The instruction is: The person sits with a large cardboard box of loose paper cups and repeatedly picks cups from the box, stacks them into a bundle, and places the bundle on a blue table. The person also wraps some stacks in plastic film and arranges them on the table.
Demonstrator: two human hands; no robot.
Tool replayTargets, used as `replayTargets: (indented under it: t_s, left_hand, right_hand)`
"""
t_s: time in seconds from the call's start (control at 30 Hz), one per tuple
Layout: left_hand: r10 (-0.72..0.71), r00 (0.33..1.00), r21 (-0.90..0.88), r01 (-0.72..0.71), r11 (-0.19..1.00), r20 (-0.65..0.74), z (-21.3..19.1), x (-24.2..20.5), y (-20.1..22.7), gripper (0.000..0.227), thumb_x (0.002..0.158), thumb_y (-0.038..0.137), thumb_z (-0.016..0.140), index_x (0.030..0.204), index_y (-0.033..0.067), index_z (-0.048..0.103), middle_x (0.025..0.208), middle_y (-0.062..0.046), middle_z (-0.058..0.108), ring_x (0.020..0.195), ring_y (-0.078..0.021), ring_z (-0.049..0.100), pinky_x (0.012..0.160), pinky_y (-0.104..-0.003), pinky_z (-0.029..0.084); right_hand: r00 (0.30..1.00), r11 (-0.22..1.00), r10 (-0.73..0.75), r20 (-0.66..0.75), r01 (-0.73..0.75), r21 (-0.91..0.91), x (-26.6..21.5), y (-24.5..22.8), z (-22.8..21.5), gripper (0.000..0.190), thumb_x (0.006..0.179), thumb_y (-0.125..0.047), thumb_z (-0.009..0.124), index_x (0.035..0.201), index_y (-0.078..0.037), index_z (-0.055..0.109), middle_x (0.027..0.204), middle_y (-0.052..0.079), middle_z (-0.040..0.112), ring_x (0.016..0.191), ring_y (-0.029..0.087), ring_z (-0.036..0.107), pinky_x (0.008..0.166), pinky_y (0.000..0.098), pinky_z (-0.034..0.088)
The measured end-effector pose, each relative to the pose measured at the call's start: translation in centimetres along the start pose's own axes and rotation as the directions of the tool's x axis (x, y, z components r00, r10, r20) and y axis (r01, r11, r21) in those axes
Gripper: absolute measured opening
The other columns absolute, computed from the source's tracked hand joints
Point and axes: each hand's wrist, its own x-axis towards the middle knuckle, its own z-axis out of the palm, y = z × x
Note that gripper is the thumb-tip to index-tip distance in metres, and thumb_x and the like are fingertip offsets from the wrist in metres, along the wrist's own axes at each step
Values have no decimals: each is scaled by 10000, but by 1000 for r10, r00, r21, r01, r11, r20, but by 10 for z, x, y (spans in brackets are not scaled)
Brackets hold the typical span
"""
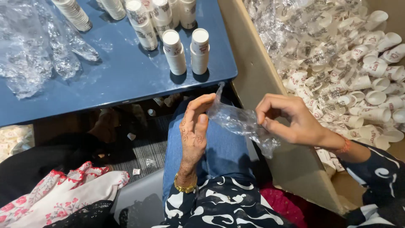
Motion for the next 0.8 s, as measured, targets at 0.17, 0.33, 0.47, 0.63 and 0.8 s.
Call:
replayTargets:
  t_s: [0.17, 0.33, 0.47, 0.63, 0.8]
  left_hand:
    - [180, 979, 200, -159, 967, -95, -16, 1, -10, 226, 1013, 101, 694, 1222, 29, 648, 1337, -127, 639, 1308, -215, 592, 1131, -351, 487]
    - [27, 916, 73, 3, 997, -400, -30, -5, -42, 150, 1073, 72, 654, 1164, 3, 751, 1180, -78, 706, 1059, -135, 626, 951, -289, 516]
    - [-71, 915, -195, -8, 981, -396, -29, 3, -47, 108, 1052, 66, 631, 1139, 2, 630, 1147, -73, 680, 1073, -94, 630, 994, -265, 521]
    - [-178, 918, -346, 48, 937, -355, -14, 9, -56, 83, 1065, 90, 602, 1076, 36, 540, 1055, -66, 655, 950, -99, 639, 864, -276, 554]
    - [-120, 924, -433, -54, 900, -364, -13, -2, -92, 183, 1066, 25, 658, 1049, 63, 479, 1038, -79, 646, 906, -106, 625, 853, -260, 535]
  right_hand:
    - [992, 994, -96, 84, 90, 68, 60, -1, 5, 56, 927, -27, 593, 967, -24, 633, 877, 21, 631, 742, 62, 585, 634, 209, 477]
    - [984, 813, -43, 174, -67, 579, 134, 20, 28, 189, 1093, -219, 477, 1137, -70, 585, 837, 58, 638, 684, 93, 634, 612, 239, 526]
    - [967, 931, -93, 235, 1, 364, 161, 38, 44, 345, 1079, -269, 470, 1296, -24, 580, 1167, 84, 673, 998, 135, 666, 896, 286, 545]
    - [871, 799, -253, 420, -56, 598, 147, 70, 54, 516, 1012, -323, 615, 1414, -15, 520, 1383, 49, 595, 1193, 146, 619, 1038, 320, 533]
    - [913, 965, -66, 402, -44, 260, 146, 53, 44, 367, 1058, -325, 545, 1211, -9, 653, 1089, 23, 730, 1010, 72, 667, 878, 252, 553]
